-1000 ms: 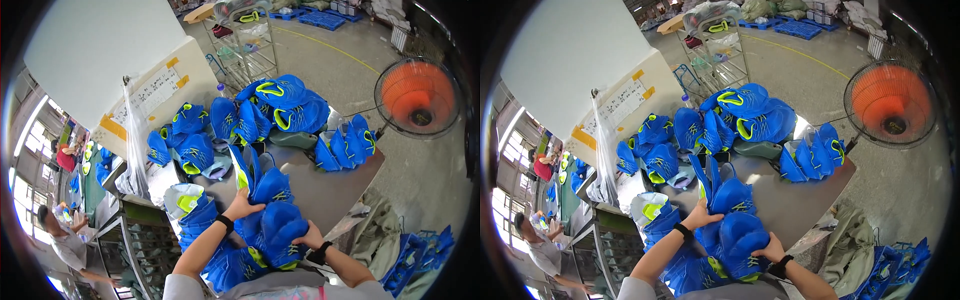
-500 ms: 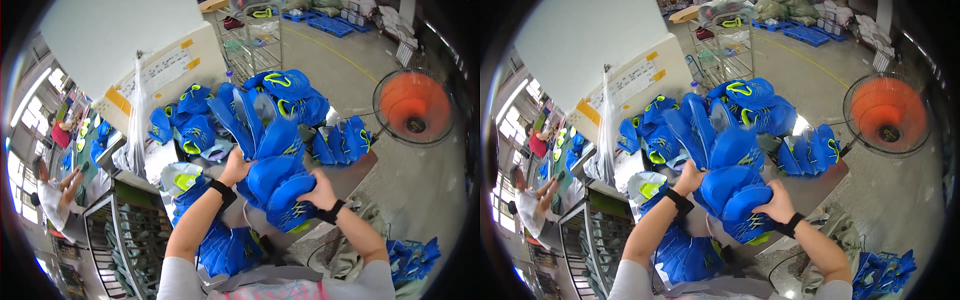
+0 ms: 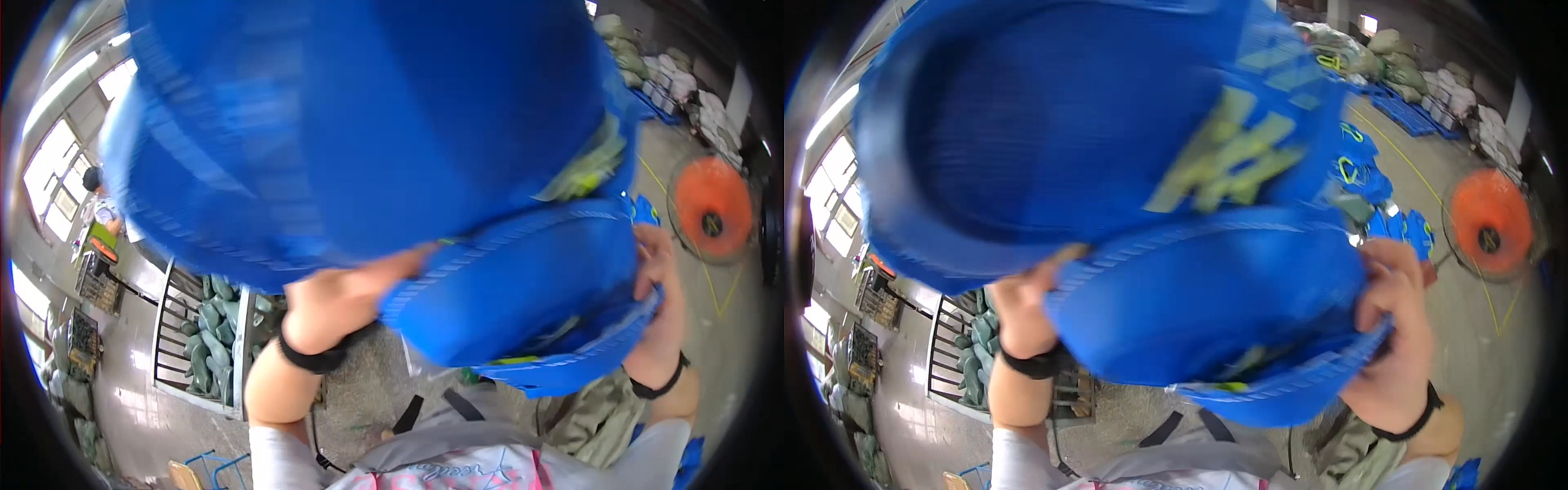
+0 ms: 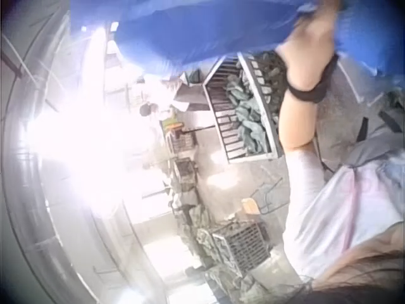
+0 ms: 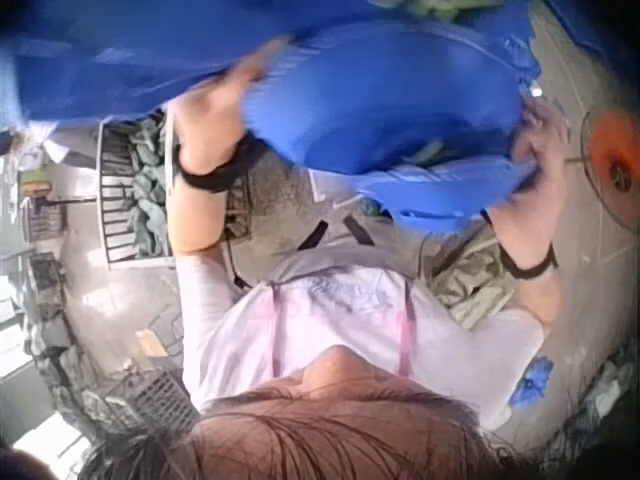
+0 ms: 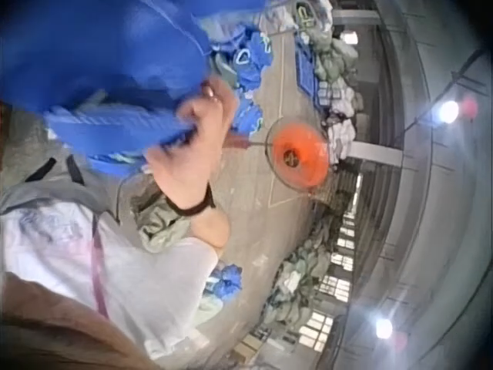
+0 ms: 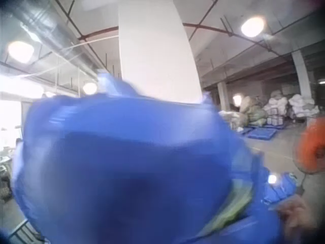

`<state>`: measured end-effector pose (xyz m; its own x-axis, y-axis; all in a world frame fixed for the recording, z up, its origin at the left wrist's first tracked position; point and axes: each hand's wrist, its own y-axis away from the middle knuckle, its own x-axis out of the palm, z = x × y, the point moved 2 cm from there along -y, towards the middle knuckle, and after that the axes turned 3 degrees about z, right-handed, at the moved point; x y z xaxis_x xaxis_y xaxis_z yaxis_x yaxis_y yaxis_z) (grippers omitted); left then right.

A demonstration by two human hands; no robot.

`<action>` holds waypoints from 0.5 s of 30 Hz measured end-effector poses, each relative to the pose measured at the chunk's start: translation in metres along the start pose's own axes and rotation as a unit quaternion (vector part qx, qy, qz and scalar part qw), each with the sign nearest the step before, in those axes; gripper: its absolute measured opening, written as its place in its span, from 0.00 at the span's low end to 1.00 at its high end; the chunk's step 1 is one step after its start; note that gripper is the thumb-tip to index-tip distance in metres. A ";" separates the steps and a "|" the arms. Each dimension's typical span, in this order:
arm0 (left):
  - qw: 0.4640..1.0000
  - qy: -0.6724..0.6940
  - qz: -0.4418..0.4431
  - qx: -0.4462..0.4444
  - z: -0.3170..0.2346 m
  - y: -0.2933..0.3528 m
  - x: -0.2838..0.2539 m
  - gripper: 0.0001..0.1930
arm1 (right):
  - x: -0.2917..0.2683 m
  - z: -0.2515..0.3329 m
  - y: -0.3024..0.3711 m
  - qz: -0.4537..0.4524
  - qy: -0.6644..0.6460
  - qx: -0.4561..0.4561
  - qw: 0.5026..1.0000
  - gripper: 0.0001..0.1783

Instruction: The recorder collects blue shoe upper components from a tray and stacks them neatly on a metal table in a factory.

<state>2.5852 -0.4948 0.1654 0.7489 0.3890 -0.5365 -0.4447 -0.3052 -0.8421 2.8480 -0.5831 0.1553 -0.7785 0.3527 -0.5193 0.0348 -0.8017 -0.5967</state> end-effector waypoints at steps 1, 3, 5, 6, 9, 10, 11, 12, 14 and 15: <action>0.997 -0.025 -0.008 -0.075 0.002 0.032 -0.036 0.17 | 0.020 0.031 0.003 0.045 0.033 -0.041 0.998 0.26; 0.980 0.049 -0.078 -0.176 0.002 0.066 -0.101 0.11 | 0.058 0.080 0.001 0.068 -0.031 -0.077 0.994 0.26; 0.965 0.049 -0.145 -0.213 0.011 0.095 -0.148 0.10 | 0.092 0.113 -0.003 0.096 -0.067 -0.126 0.985 0.28; 0.905 0.187 -0.208 -0.320 0.011 0.113 -0.170 0.10 | 0.111 0.125 -0.005 0.105 -0.084 -0.159 0.978 0.28; 0.891 0.085 -0.258 -0.363 0.024 0.171 -0.243 0.09 | 0.175 0.172 -0.009 0.131 -0.117 -0.215 0.961 0.31; 0.890 0.031 -0.238 -0.387 0.035 0.195 -0.257 0.09 | 0.196 0.179 -0.010 0.129 -0.123 -0.244 0.953 0.30; 0.920 -0.277 -0.101 -0.260 0.034 0.210 -0.277 0.10 | 0.220 0.189 -0.008 0.143 -0.163 -0.232 0.948 0.30; 0.897 -0.085 -0.247 -0.358 0.042 0.226 -0.284 0.10 | 0.240 0.194 -0.007 0.141 -0.169 -0.249 0.943 0.30; 0.893 -0.294 -0.137 -0.311 0.045 0.252 -0.311 0.08 | 0.274 0.204 -0.005 0.160 -0.233 -0.252 0.925 0.30; 0.884 -0.175 -0.242 -0.361 0.049 0.249 -0.310 0.07 | 0.294 0.203 -0.008 0.161 -0.247 -0.260 0.919 0.30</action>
<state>2.2176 -0.6489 0.1192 0.5119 0.8317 -0.2150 0.4093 -0.4561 -0.7902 2.4914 -0.5708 0.1317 -0.8602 -0.2292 -0.4555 0.5089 -0.4415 -0.7390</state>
